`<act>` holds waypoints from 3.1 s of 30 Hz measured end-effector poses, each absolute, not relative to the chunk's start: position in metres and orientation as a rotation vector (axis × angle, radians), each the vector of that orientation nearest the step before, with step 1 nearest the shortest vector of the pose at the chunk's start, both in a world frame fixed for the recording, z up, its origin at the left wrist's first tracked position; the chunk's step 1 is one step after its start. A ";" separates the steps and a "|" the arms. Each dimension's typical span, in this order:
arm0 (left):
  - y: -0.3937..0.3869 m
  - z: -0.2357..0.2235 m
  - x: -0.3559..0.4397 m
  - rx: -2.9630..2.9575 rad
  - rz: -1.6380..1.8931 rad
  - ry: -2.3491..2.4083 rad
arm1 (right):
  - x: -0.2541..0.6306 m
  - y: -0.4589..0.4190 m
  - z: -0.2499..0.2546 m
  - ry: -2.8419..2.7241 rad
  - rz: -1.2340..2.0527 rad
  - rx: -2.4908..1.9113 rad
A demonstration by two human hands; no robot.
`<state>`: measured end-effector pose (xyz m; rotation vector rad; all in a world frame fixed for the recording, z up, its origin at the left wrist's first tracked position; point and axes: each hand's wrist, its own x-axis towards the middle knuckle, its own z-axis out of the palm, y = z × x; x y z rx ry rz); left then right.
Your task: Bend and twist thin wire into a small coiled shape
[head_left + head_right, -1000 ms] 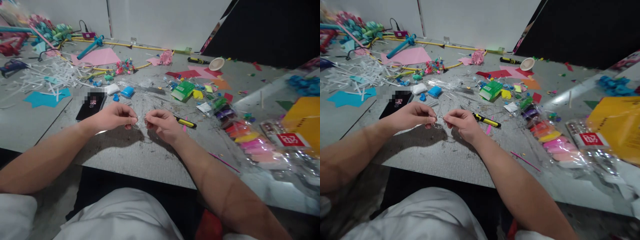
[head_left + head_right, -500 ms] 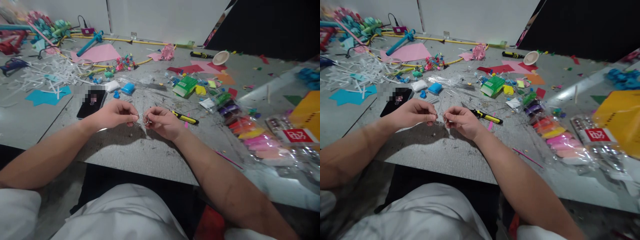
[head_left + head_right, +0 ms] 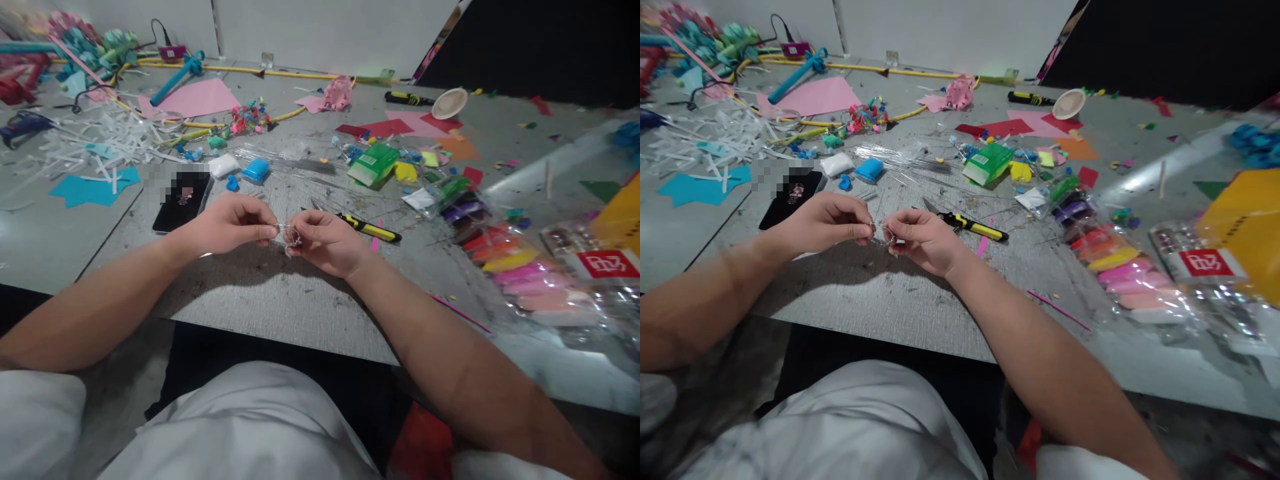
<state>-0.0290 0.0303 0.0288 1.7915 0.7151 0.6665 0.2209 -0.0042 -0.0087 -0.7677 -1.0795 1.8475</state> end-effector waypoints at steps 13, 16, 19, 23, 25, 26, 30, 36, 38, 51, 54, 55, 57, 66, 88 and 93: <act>0.024 0.023 -0.019 1.512 0.504 0.717 | 0.223 0.000 -0.002 -1.499 1.393 -0.946; 0.023 0.024 -0.019 1.519 0.470 0.751 | 0.228 0.003 -0.001 -1.574 1.445 -0.954; 0.023 0.023 -0.019 1.567 0.482 0.755 | 0.233 0.004 0.002 -1.650 1.462 -0.963; 0.026 0.021 -0.021 1.674 0.495 0.709 | 0.235 0.002 0.007 -1.687 1.428 -0.951; 0.027 0.021 -0.022 1.717 0.490 0.695 | 0.235 0.001 0.010 -1.671 1.445 -0.950; 0.028 0.021 -0.022 1.724 0.494 0.693 | 0.234 0.000 0.010 -1.661 1.456 -0.950; 0.027 0.023 -0.020 1.660 0.523 0.679 | 0.232 0.000 0.011 -1.608 1.440 -0.946; 0.021 0.029 -0.019 1.528 0.512 0.735 | 0.228 -0.002 0.011 -1.632 1.209 -0.879; 0.020 0.029 -0.019 1.444 0.492 0.728 | 0.227 -0.003 0.010 -1.658 1.135 -0.841; 0.021 0.028 -0.020 1.218 0.502 0.739 | 0.234 -0.006 0.007 -1.858 0.817 -0.817; 0.022 0.028 -0.019 1.193 0.531 0.726 | 0.236 -0.006 0.008 -1.947 0.633 -0.841; 0.021 0.028 -0.019 1.183 0.541 0.720 | 0.237 -0.006 0.008 -1.986 0.560 -0.839; 0.021 0.027 -0.018 1.179 0.552 0.721 | 0.238 -0.005 0.009 -2.056 0.401 -0.821; 0.024 0.016 -0.018 1.307 0.657 0.848 | 0.236 -0.002 -0.001 -2.084 0.137 -0.859; 0.018 0.013 -0.005 1.199 0.836 0.917 | 0.209 -0.011 -0.015 -1.451 1.013 -1.039; 0.020 0.013 -0.007 1.282 0.814 0.858 | 0.210 -0.010 -0.018 -1.533 0.970 -1.039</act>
